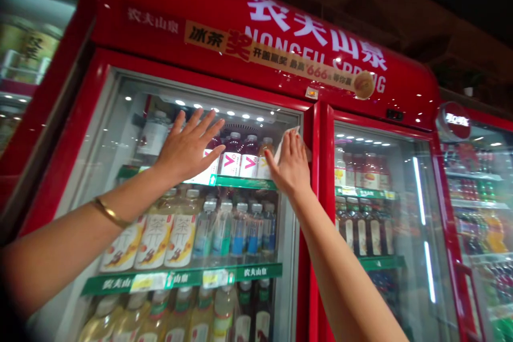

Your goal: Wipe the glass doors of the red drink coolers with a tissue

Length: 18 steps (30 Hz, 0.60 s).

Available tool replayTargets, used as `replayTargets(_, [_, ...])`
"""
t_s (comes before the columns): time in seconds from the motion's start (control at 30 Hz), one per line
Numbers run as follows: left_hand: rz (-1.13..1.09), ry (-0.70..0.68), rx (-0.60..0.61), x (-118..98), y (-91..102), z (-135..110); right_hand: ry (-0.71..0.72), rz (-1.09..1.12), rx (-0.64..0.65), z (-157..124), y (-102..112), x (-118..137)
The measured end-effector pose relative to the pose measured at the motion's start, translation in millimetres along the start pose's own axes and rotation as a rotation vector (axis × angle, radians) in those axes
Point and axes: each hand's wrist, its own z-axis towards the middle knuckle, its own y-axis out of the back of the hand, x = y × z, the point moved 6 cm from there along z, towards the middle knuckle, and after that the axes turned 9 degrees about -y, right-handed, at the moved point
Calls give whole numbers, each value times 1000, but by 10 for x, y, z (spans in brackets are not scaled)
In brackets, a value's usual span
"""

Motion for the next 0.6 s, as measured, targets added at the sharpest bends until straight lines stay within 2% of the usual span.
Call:
replayTargets(0.07, [-5,-7,-12,3,-2,-3,-53,41,-37,59,18,-36])
replayTargets(0.2, [-4,-14,-5,13,-9,-9,178,18,-43,-118,36,152])
replayTargets(0.23, [-5,-13,-2,15,-11,-9,172,-2,-29,-124,52,143])
replayTargets(0.37, [-16,-7,-13,22,-8,-10,-41,-25,37,27,153,-69])
replayTargets(0.6, [-51,-21,-41,17,-19,-10,18,25,26,184,217,-124])
